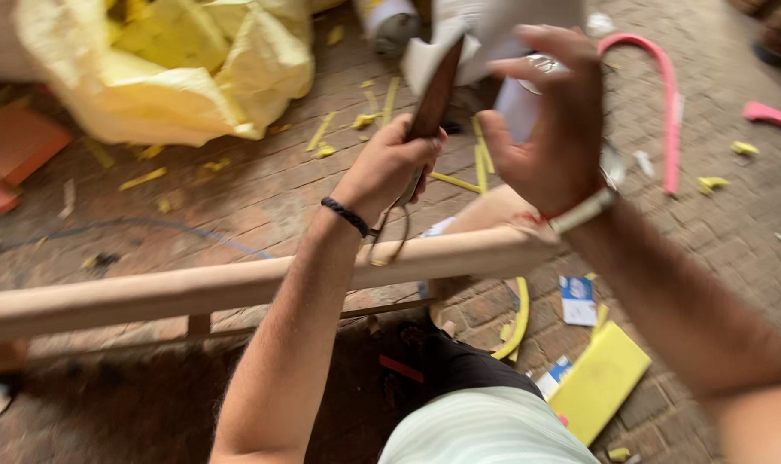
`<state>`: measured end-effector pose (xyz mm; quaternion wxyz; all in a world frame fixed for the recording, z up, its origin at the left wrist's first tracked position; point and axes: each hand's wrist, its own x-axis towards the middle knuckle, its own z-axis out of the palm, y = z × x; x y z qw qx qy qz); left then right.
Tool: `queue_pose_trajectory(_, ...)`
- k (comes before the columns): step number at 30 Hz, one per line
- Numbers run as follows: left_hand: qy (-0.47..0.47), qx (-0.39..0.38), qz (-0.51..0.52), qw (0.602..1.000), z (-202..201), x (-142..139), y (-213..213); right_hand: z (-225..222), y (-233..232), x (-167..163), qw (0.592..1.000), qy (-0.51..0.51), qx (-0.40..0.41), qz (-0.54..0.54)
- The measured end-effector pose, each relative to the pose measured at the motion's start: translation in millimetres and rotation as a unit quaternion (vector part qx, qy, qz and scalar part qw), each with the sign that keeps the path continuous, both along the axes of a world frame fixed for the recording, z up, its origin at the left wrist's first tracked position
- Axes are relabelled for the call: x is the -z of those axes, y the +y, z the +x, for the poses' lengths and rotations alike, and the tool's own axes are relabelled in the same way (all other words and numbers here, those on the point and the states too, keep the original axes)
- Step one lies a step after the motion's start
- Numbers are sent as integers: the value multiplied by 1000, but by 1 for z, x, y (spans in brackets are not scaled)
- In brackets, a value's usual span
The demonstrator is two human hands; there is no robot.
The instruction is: The person staples fabric onto a wooden chair frame using a pneumatic staple gun, then trims excess fabric with scissors. They smooth and adjust the fabric along the curved edges and corners, securing it in place.
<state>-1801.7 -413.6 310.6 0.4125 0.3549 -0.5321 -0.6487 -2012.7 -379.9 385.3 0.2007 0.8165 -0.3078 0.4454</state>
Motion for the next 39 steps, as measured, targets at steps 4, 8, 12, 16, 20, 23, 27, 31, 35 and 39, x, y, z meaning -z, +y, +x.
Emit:
queue_pose_trajectory(4,202,-104,48,973,-120,4,29,-77,98,43,864,-286,-15,413)
queue_pose_trajectory(8,174,-169,107,964,-221,23,56,-114,154,89,840,-357,47,406)
queue_pose_trajectory(12,32,-246,27,968,-285,44,79,-157,160,101,924,-171,146,310)
queue_pose_trajectory(16,-7,-296,6,955,-330,53,82,-201,132,118,762,-376,11,527)
queue_pose_trajectory(20,-82,-171,26,981,-335,39,75,-259,107,137,675,-331,31,658)
queue_pose_trajectory(23,-184,45,-139,972,-278,19,44,-306,95,152,685,-216,62,693)
queue_pose_trajectory(27,-486,96,-124,860,-215,-10,-28,-342,100,180,766,-45,105,633)
queue_pose_trajectory(31,-655,283,-130,689,-226,-7,-46,-344,103,206,817,66,74,568)
queue_pose_trajectory(35,-627,354,-155,677,-236,-6,-59,-331,100,212,824,65,36,561)
queue_pose_trajectory(39,-635,374,-171,654,-239,-4,-59,-320,95,201,834,57,16,549)
